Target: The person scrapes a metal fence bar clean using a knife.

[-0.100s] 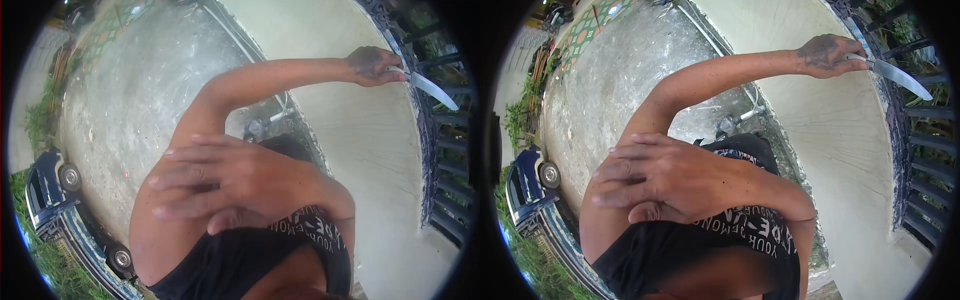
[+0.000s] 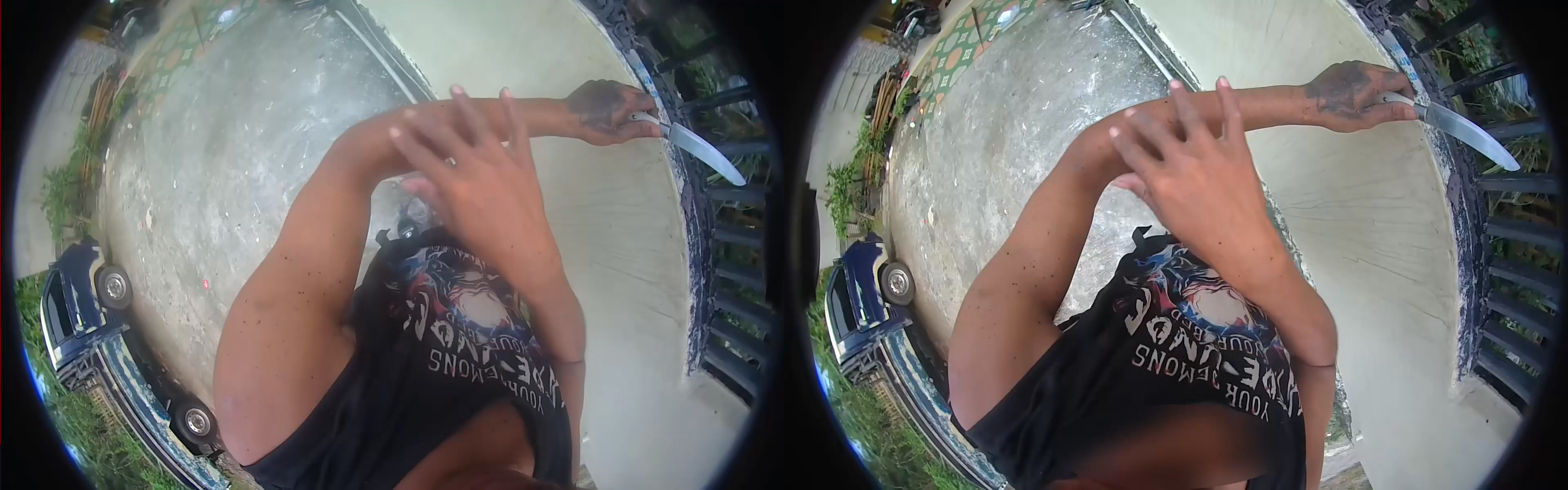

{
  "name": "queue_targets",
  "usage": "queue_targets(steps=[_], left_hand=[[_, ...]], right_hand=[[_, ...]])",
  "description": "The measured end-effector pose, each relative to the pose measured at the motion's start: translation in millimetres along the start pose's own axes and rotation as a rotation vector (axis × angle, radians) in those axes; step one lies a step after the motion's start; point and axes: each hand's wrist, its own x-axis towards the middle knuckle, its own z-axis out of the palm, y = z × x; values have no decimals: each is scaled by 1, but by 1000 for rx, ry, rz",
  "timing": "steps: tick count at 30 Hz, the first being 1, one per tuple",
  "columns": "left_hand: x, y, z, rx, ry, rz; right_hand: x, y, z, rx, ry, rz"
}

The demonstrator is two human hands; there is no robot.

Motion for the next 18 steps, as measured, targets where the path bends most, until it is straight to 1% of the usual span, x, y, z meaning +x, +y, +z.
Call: queue_targets(steps=[1, 2, 4, 5, 6, 8, 9, 11, 13, 15, 16, 18], left_hand=[[-10, -3, -7, 28, -6, -15], [-15, -5, -13, 51, -6, -19], [-12, -1, -2, 39, -7, 6], [-3, 0, 9, 20, -4, 36], [1, 0, 17, 0, -26, 73], [12, -3, 25, 2, 91, 140], [14, 3, 22, -11, 49, 75], [12, 9, 22, -116, 20, -42], [10, 5, 27, -91, 123, 108], [6, 22, 30, -92, 88, -28], [9, 25, 37, -87, 63, -5], [4, 30, 46, -92, 114, 42]], right_hand=[[0, 4, 1, -210, 100, 104], [5, 0, -6, -196, 119, 102], [-1, -13, -32, 565, 297, -114], [-4, -20, -35, 708, 264, -236], [-7, -25, -32, 672, 283, -211], [-21, -14, -20, 522, 258, -177], [-30, 5, -21, 466, 292, -131], [-51, 48, -27, 254, 566, 131], [-90, 81, -37, 423, 887, 268], [-121, 95, -28, 506, 1222, 498], [-121, 106, -30, 493, 1256, 498], [-118, 120, -31, 723, 1576, 638]])
